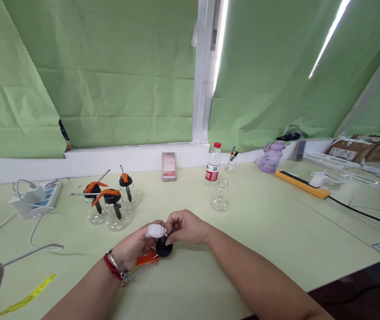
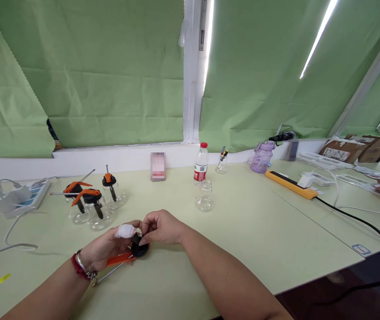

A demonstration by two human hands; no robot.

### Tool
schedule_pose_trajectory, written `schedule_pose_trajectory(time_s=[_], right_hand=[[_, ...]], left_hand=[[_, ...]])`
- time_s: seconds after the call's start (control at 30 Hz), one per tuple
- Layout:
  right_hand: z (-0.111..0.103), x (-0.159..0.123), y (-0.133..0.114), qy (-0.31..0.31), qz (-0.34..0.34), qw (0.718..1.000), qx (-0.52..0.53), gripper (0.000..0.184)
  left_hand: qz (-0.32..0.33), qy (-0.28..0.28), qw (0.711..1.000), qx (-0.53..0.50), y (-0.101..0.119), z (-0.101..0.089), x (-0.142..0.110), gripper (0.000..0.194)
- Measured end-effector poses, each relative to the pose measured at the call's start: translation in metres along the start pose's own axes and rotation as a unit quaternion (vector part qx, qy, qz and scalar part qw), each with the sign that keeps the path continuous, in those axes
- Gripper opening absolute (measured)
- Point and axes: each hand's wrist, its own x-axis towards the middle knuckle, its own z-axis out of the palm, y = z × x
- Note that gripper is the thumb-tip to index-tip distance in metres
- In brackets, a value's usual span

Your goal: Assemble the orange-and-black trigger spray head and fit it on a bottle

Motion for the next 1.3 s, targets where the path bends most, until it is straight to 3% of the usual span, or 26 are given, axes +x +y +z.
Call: schedule_pose_trajectory(time_s=[1.3], right_hand=[[-0.0013,0.0029,0.006,-0.027,-0.009,1.0,-0.002,0.037]], left_hand=[[-0.002,-0.015,1.0,-0.012,-0.0009,-0.0033,0.0015,0.022]])
